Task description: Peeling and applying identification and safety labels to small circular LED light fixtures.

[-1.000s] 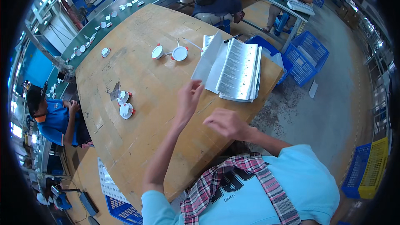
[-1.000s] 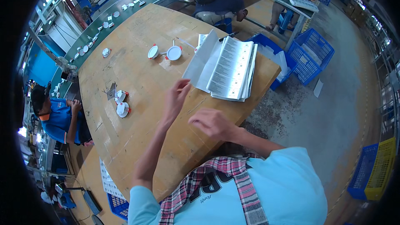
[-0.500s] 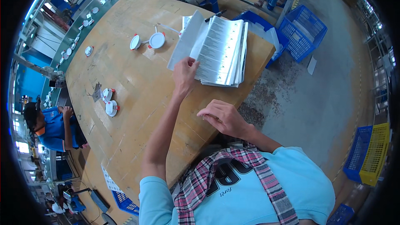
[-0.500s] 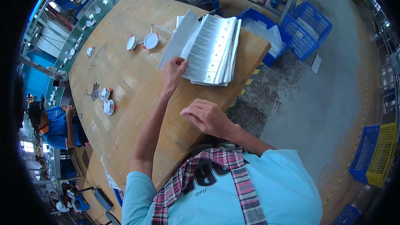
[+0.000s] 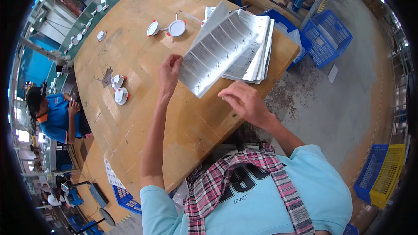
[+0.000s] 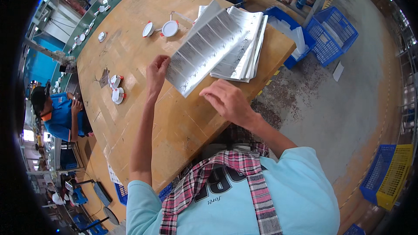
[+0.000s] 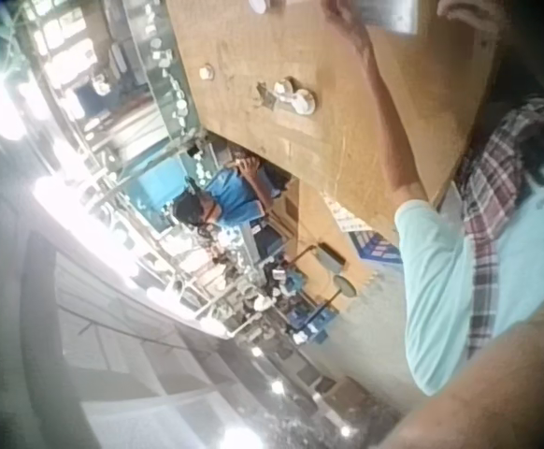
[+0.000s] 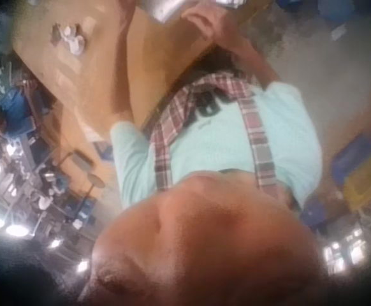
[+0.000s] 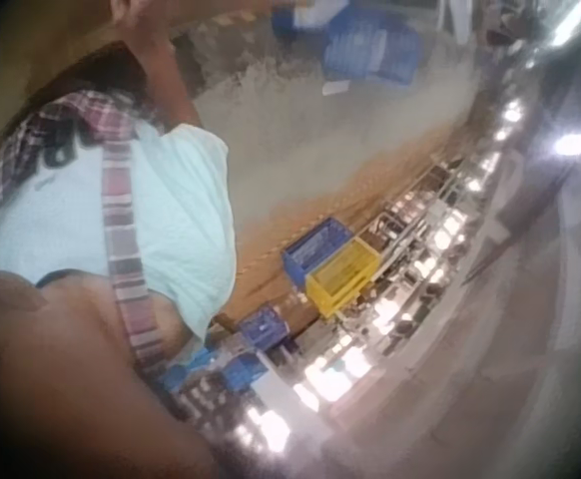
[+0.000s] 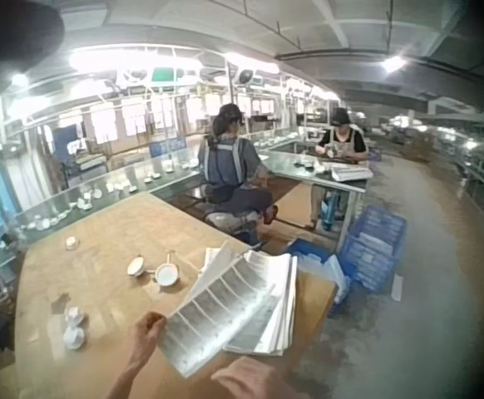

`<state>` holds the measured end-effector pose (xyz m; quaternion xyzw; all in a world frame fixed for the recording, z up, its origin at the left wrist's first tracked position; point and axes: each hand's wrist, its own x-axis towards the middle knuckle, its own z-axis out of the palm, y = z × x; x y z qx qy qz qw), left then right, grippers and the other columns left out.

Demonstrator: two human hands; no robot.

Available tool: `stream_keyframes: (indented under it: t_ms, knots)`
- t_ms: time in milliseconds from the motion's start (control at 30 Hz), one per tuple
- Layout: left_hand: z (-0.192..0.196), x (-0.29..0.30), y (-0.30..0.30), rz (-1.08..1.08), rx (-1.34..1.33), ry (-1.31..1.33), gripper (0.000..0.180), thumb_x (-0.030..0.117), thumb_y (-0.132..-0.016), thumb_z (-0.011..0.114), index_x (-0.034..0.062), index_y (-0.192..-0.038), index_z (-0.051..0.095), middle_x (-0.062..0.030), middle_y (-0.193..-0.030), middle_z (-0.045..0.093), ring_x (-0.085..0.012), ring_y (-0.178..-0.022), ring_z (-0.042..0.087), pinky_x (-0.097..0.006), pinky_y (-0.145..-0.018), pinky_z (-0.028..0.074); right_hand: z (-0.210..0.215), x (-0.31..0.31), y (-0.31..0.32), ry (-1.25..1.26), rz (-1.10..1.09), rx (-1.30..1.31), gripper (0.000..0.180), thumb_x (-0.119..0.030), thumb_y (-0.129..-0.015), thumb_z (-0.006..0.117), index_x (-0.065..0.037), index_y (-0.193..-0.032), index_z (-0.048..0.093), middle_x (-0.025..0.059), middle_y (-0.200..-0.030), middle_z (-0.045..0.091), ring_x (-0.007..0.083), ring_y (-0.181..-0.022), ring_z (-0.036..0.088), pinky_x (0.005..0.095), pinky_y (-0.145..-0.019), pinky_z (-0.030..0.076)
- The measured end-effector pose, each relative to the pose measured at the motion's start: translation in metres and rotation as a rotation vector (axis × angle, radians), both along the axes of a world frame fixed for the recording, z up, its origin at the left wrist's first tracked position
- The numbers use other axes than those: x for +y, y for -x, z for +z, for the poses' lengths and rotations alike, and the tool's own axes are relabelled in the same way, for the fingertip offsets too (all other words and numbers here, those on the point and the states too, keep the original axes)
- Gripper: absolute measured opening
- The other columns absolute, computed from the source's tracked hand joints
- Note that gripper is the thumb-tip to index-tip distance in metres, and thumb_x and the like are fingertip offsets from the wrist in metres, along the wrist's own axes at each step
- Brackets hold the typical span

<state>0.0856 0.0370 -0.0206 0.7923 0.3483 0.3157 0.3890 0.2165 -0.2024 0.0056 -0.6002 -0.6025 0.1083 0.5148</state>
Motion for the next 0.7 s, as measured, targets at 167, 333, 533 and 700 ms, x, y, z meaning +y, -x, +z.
stream_keyframes:
  t_ms: [167, 333, 533, 700]
  knots:
    - [-0.004, -0.008, 0.013, -0.052, 0.010, 0.080, 0.016, 0.012, -0.092, 0.060, -0.0016, -0.098, 0.065, -0.0070, -0.080, 0.068, -0.0100, -0.071, 0.058, -0.027, -0.064, 0.046, 0.007, 0.041, -0.034, -0.054, -0.049, -0.206, 0.026, -0.003, -0.082, 0.066, -0.005, -0.107, 0.060, 0.0134, -0.105, 0.059, 0.0312, -0.102, 0.055, 0.0398, -0.089, 0.046]
    - [-0.013, -0.016, -0.017, -0.103, -0.127, 0.185, 0.014, 0.010, -0.090, 0.061, -0.0021, -0.096, 0.065, -0.0085, -0.079, 0.069, -0.0108, -0.070, 0.059, -0.029, -0.063, 0.047, 0.005, 0.099, -0.078, -0.003, -0.168, -0.542, 0.050, -0.007, -0.077, 0.070, -0.008, -0.123, 0.050, 0.0116, -0.126, 0.047, 0.0309, -0.122, 0.041, 0.0441, -0.105, 0.031]
    - [-0.013, -0.021, -0.054, 0.011, -0.040, -0.414, 0.023, 0.014, -0.088, 0.063, -0.0023, -0.104, 0.064, -0.0147, -0.087, 0.068, -0.0278, -0.076, 0.063, -0.039, -0.075, 0.049, -0.038, 0.116, -0.130, 0.075, -0.096, -0.596, 0.027, -0.009, -0.079, 0.068, -0.007, -0.106, 0.063, 0.0078, -0.113, 0.056, 0.0295, -0.118, 0.045, 0.0432, -0.105, 0.033]
    - [-0.020, 0.016, -0.063, 0.182, 0.181, -0.328, 0.031, 0.021, -0.085, 0.066, -0.0013, -0.106, 0.065, -0.0181, -0.096, 0.069, -0.0309, -0.085, 0.065, -0.041, -0.078, 0.049, -0.044, 0.117, -0.135, 0.147, 0.003, -0.423, 0.027, -0.005, -0.081, 0.065, -0.006, -0.108, 0.063, 0.0103, -0.112, 0.057, 0.0281, -0.116, 0.048, 0.0379, -0.103, 0.038]
